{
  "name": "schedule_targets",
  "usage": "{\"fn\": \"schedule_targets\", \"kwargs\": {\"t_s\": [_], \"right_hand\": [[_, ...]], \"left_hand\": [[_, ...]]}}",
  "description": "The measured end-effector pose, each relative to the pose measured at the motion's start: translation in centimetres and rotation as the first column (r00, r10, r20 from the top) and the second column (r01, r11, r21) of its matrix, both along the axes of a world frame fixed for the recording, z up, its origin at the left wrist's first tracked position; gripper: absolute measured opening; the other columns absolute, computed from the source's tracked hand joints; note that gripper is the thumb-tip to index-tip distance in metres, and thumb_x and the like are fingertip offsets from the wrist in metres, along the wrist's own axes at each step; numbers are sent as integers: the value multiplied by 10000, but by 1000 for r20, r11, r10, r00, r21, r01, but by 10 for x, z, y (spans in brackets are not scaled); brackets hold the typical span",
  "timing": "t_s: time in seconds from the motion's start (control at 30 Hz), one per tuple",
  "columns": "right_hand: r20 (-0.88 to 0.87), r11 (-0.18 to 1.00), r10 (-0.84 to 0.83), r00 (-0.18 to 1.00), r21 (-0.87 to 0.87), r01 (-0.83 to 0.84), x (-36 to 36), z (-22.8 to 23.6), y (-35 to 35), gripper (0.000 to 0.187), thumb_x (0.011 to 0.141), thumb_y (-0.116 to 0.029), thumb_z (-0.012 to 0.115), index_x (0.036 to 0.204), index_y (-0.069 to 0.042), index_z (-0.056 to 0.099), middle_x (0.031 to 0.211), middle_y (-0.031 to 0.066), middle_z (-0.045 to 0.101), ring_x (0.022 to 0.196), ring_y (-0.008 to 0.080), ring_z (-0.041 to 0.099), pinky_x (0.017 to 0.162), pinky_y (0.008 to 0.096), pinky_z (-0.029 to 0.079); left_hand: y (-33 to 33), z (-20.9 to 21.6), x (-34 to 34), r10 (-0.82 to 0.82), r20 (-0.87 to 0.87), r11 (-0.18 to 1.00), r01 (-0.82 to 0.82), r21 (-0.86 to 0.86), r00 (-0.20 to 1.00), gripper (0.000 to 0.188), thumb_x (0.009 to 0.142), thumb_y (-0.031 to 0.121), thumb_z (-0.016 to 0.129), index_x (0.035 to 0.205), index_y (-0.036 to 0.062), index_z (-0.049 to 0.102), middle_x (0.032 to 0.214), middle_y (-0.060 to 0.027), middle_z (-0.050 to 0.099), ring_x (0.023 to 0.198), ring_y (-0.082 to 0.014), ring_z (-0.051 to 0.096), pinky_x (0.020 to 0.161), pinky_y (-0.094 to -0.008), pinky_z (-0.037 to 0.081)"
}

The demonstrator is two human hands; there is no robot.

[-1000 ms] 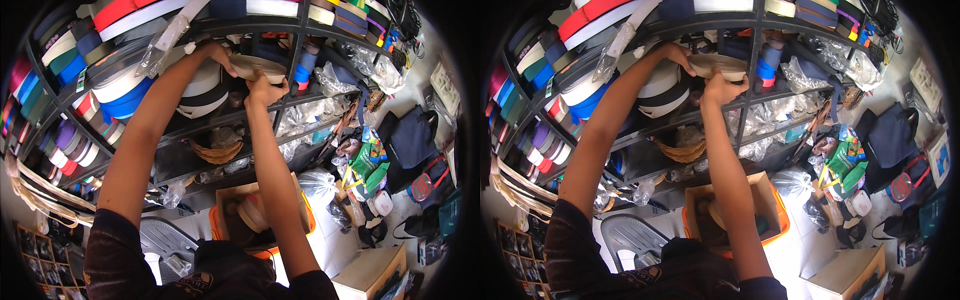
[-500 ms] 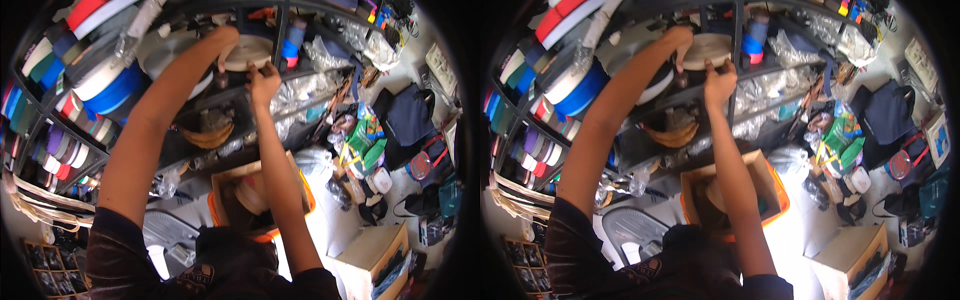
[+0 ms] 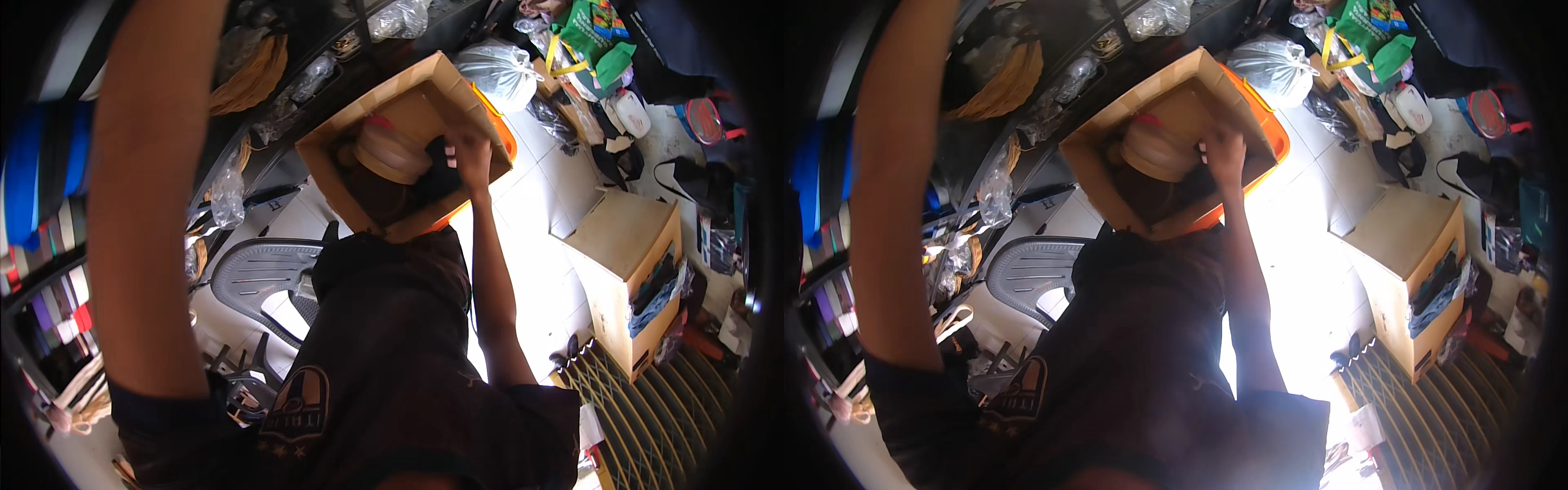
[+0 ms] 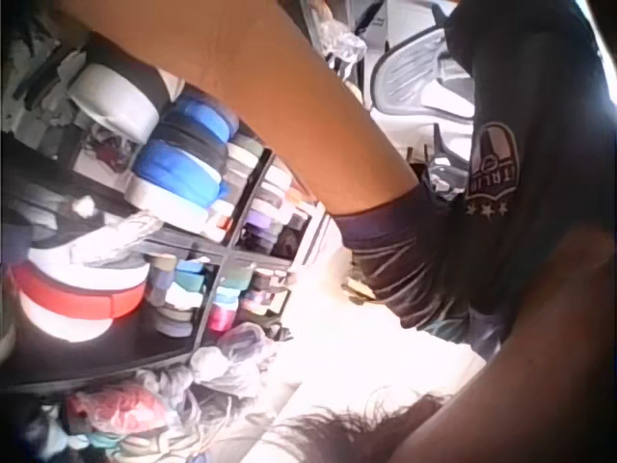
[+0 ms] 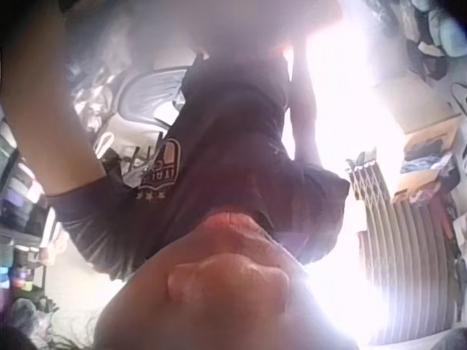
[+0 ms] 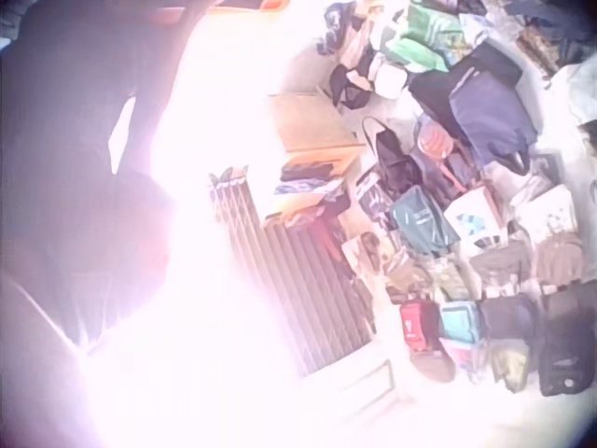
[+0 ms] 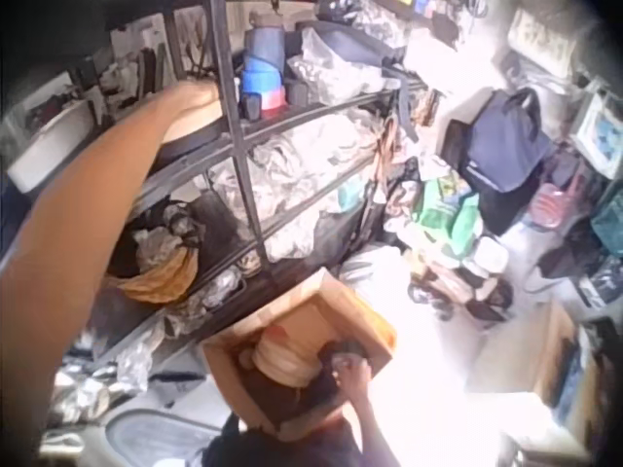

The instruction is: The person takes several rolls of ribbon and webbing from a cardboard box and places them onto shelves in an organized manner.

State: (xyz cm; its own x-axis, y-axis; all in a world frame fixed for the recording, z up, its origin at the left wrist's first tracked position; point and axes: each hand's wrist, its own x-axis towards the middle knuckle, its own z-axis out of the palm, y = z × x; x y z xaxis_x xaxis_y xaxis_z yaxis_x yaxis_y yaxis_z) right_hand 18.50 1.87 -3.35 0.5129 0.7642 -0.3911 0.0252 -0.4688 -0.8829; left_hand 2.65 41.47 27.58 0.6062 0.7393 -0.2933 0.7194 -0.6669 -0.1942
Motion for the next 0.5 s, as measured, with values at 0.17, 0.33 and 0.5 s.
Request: {"fn": "schedule_targets", "kwargs": {"t_s": [0.17,0.33,0.5], "right_hand": [[420,967,172,891,-243,-72,-16,-115,-97,156,793,-183,638,916,-136,721,850,141,706,831,357,675,746,445,538],[684,939,338,647,-196,-284,-48,-140,-72,327,776,-212,679,1084,-105,646,1018,100,675,999,296,621,907,421,469],[633,905,380,675,-101,-414,-59,-205,-15,410,790,-205,661,1175,-87,586,1151,153,611,1113,315,557,979,468,409]], "left_hand": [[7,-19,13,-3,63,1000,4,-19,998,632,638,422,827,1076,-7,676,1138,-167,646,988,-309,635,878,-356,493],[9,-29,9,16,90,999,-14,-29,996,612,647,412,816,1068,-10,675,1126,-167,648,978,-307,635,871,-355,493],[7,-30,24,0,114,1000,3,-25,993,593,655,401,804,1060,-12,675,1114,-168,650,968,-306,636,864,-354,492]]}}
